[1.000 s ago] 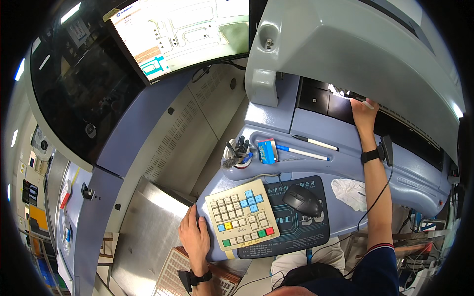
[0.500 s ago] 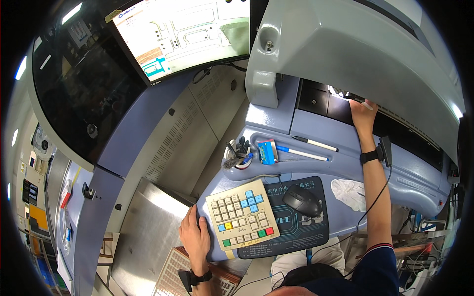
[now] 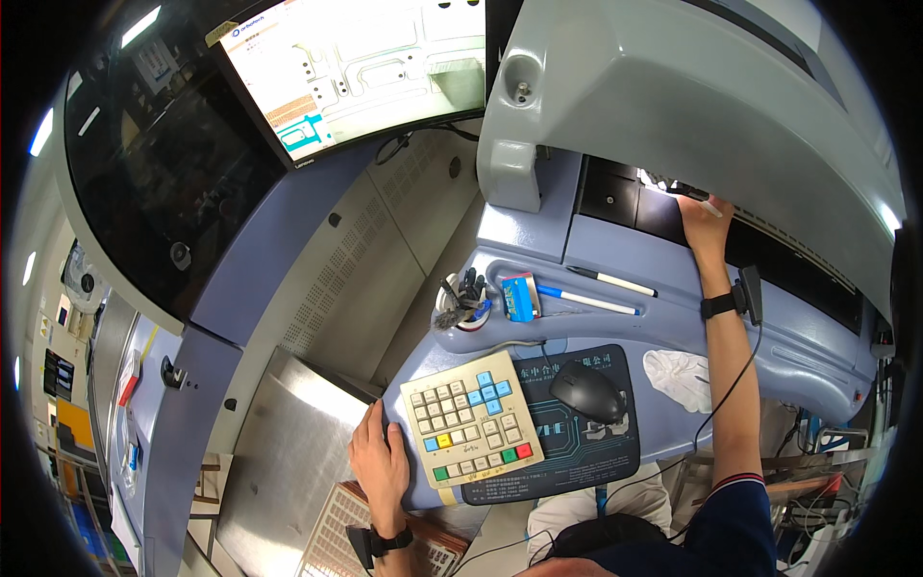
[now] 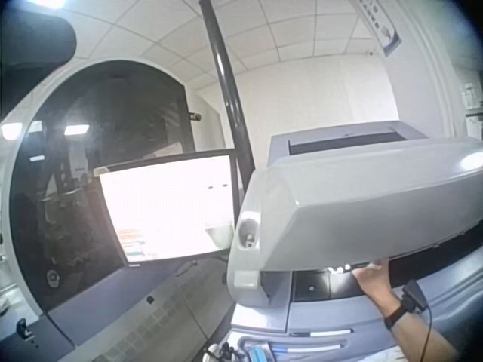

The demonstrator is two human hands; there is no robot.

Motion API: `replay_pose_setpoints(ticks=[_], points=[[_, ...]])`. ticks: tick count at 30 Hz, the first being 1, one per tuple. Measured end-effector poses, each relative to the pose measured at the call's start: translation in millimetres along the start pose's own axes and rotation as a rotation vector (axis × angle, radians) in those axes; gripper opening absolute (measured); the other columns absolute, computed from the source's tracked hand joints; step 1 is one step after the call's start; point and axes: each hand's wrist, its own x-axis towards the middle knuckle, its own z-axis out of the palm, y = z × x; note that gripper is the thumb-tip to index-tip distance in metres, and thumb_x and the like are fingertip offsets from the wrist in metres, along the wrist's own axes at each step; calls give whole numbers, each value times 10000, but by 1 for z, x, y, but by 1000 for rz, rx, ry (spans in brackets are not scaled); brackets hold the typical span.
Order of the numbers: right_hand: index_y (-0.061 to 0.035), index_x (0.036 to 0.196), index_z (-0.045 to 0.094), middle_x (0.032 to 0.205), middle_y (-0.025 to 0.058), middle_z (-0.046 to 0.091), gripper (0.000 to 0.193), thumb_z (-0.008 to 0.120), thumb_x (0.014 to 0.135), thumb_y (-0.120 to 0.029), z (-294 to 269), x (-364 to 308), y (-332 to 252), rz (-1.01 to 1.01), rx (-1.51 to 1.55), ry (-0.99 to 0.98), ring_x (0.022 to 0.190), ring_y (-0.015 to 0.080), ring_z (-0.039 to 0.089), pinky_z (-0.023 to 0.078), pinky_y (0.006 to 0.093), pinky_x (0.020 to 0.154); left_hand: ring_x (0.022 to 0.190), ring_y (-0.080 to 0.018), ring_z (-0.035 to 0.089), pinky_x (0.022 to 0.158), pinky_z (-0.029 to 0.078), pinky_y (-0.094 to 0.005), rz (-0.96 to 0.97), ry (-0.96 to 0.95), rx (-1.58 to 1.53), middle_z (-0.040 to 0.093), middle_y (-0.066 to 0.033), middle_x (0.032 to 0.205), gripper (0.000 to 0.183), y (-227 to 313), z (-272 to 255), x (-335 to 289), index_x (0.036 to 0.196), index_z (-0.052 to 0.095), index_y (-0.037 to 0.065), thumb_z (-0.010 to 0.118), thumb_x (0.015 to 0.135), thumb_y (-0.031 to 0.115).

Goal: Operating an automated electronic component assembly or bonding machine using a stylus and control panel.

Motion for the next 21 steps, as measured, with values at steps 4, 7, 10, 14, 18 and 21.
replay_pose_setpoints(ticks=[4,7,10,14,18,21], points=[[3,1131,613,1038,196,683,378,718,777,-77,0,-2,9,-6,-37,-15,951,434,640,512,456,890,1291,-356,550,1109,374,-472,4,4,1,603,-186,1404,462,0,0,-1,1446,552,50,499,1042,267],[7,1071,628,976,189,678,307,711,786,-72,3,-1,-3,-75,-58,59,886,428,640,521,467,836,1284,-351,557,1108,375,-472,4,10,7,610,-180,1396,459,-1,0,-1,1447,554,59,504,1038,261],[5,1047,639,958,192,685,278,719,795,-82,1,1,-5,-78,-94,105,872,446,647,519,474,829,1275,-349,566,1104,382,-470,1,8,3,616,-178,1390,455,-1,-1,-2,1444,558,66,511,1034,255],[5,1062,657,1021,205,691,243,691,846,-102,-2,-2,-21,53,-52,62,924,468,642,502,486,894,1272,-348,572,1102,391,-465,17,23,-2,618,-173,1393,451,-2,-1,-1,1438,564,69,519,1029,254],[-4,1214,656,1194,239,667,293,591,951,-116,-20,12,-80,126,-439,-842,1155,453,588,441,536,1031,1283,-343,569,1106,397,-459,24,30,-11,613,-157,1409,450,-2,0,0,1432,568,67,520,1028,259],[-53,1479,487,1357,251,601,533,610,965,-117,-55,-21,-103,-279,-53,-767,1276,466,548,439,535,1079,1287,-340,567,1110,396,-458,30,41,-6,611,-149,1414,445,-1,2,-1,1429,571,69,514,1031,258]])
